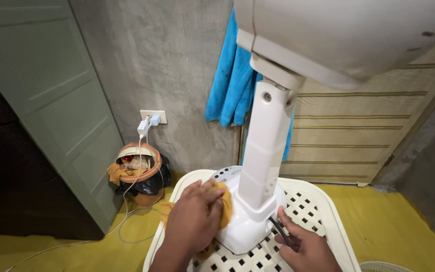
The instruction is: The person wipes the base and stand of a white pedestal fan with a yellow cloth, then wipes the power cord and plug. The fan remains on a white plastic basket throughout the task.
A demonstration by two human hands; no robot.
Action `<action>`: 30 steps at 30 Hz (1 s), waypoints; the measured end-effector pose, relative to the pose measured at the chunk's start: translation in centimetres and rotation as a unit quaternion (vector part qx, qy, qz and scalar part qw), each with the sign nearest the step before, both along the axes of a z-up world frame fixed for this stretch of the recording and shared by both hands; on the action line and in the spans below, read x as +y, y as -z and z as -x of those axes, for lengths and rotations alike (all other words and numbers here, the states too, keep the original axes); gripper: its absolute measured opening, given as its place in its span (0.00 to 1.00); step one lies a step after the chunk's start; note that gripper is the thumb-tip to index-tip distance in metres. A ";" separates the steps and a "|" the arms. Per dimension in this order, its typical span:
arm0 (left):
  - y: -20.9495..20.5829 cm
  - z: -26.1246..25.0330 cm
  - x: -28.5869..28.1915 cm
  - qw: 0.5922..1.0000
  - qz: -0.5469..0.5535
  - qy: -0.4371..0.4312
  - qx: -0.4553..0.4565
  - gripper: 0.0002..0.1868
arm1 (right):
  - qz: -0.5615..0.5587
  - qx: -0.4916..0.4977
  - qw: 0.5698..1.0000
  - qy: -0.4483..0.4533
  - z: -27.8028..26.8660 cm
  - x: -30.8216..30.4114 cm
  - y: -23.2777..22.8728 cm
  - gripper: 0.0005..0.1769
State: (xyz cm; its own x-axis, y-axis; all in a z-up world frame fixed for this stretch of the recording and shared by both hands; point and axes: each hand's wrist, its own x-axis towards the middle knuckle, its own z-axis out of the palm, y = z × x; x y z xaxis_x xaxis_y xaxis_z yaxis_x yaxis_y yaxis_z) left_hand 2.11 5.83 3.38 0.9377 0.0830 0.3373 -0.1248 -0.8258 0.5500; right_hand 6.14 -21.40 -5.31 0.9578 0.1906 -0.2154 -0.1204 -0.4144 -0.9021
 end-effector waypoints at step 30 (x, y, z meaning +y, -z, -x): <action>9.6 -0.9 -6.9 0.976 0.001 -0.137 -0.171 0.35 | 0.012 0.003 1.000 -0.019 0.3 -0.1 -0.4 0.47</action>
State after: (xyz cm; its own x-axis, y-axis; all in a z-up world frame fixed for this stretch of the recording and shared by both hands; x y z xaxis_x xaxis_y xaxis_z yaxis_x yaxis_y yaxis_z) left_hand 2.99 -1.06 -6.21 0.7129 0.3152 0.6265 -0.0759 -0.8534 0.5157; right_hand 5.85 -21.53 -4.92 0.9484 0.2220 -0.2262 -0.1097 -0.4395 -0.8915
